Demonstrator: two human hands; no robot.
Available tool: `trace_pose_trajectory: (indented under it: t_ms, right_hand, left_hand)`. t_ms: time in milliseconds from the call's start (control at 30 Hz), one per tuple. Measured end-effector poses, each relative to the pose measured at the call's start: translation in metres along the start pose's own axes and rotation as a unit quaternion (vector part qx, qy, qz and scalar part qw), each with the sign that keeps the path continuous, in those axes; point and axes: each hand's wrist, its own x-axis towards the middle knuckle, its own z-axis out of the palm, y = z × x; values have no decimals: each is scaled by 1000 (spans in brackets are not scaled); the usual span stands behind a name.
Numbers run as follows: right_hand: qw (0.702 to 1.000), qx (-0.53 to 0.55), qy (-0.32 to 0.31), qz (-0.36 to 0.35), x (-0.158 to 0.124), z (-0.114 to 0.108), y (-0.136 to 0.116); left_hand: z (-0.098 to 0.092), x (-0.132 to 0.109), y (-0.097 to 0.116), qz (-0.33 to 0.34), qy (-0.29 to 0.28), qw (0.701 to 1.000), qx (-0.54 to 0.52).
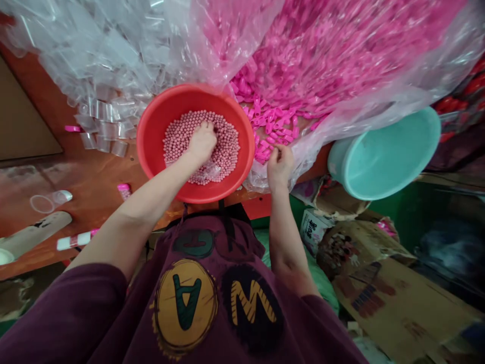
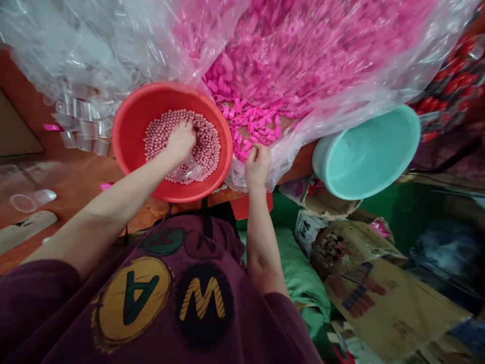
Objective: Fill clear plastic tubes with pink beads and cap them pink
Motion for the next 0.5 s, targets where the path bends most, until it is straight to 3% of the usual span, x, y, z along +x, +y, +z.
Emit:
trace_pose_trajectory:
  t_ms: [100, 233, 367, 500]
  right_hand:
    - [992, -91, -84, 5, 30, 11, 34]
    - [971, -174, -162, 19, 46, 29, 43]
    - [961, -227, -157, -15, 40, 25, 41]
    - [963, -220, -152, -27, 36, 21, 42]
  left_hand:
    - [26, 3, 23, -2, 9, 998, -64]
    - [40, -7, 25, 14, 12, 987, -159]
    - [26, -35, 13, 44, 66, 953, -293]
    - [2, -73, 11, 97, 60, 882, -457]
